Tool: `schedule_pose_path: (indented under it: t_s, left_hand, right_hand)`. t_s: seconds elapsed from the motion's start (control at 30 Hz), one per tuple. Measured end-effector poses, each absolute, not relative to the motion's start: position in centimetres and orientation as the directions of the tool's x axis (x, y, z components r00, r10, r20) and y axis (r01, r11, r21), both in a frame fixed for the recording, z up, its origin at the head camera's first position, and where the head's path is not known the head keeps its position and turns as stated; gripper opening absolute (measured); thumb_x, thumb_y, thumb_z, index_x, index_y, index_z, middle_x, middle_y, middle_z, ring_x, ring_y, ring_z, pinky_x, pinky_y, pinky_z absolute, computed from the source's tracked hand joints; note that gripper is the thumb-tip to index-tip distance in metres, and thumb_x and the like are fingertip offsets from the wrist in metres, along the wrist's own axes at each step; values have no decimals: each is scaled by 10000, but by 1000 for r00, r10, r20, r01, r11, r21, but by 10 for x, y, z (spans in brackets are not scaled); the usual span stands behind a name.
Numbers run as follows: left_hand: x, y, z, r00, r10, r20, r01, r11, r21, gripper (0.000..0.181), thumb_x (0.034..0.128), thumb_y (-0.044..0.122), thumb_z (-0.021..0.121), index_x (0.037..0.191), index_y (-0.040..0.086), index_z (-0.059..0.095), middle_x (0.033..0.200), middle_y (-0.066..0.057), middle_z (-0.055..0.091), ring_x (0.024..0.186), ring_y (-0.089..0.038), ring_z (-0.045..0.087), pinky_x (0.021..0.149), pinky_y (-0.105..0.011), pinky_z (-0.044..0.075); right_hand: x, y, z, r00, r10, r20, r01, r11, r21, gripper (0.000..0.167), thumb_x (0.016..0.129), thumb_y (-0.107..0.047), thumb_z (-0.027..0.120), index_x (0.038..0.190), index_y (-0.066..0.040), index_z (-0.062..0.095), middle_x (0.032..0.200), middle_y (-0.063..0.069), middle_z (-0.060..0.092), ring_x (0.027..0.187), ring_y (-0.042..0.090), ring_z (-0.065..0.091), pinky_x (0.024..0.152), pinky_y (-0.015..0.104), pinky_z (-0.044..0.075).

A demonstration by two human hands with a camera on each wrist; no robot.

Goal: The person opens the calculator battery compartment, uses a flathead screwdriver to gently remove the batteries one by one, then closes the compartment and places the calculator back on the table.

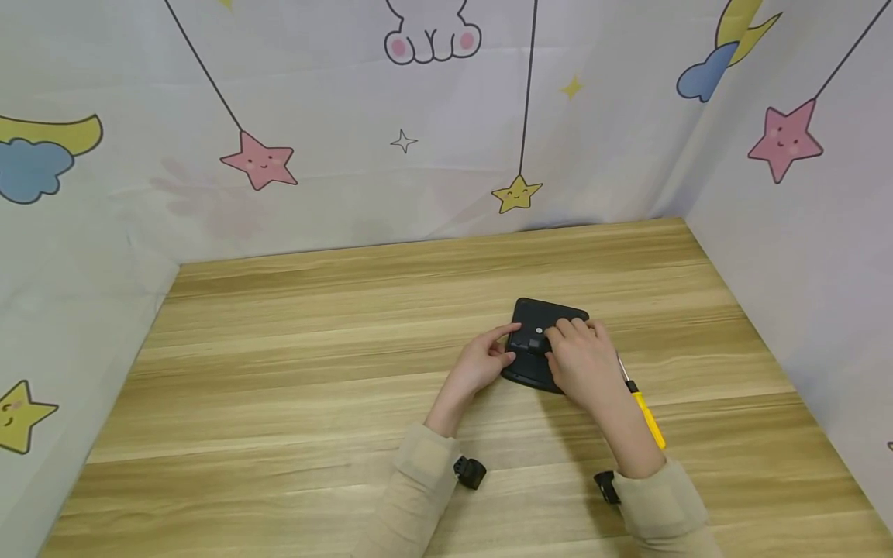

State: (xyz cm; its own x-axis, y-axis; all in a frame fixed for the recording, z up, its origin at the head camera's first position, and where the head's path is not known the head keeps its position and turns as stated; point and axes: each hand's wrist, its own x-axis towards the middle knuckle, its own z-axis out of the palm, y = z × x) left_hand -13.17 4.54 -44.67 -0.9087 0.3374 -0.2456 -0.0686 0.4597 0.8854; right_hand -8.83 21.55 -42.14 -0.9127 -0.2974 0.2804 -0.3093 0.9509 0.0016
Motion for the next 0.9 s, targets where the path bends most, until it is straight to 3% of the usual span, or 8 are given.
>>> schedule_pose_path:
  t_s: [0.9]
  left_hand:
    - [-131,45,-446,-909,333,-249,-82,445,892,468,904,76,630,1332,262,584,813,-3,495,666,-118,438,567,-204,351]
  right_hand:
    - [-89,214,-416,-932,-293,215,-299,954,3,287,790,-135,770,1032,8,709,925,135,641,885,312,603,896,514,429]
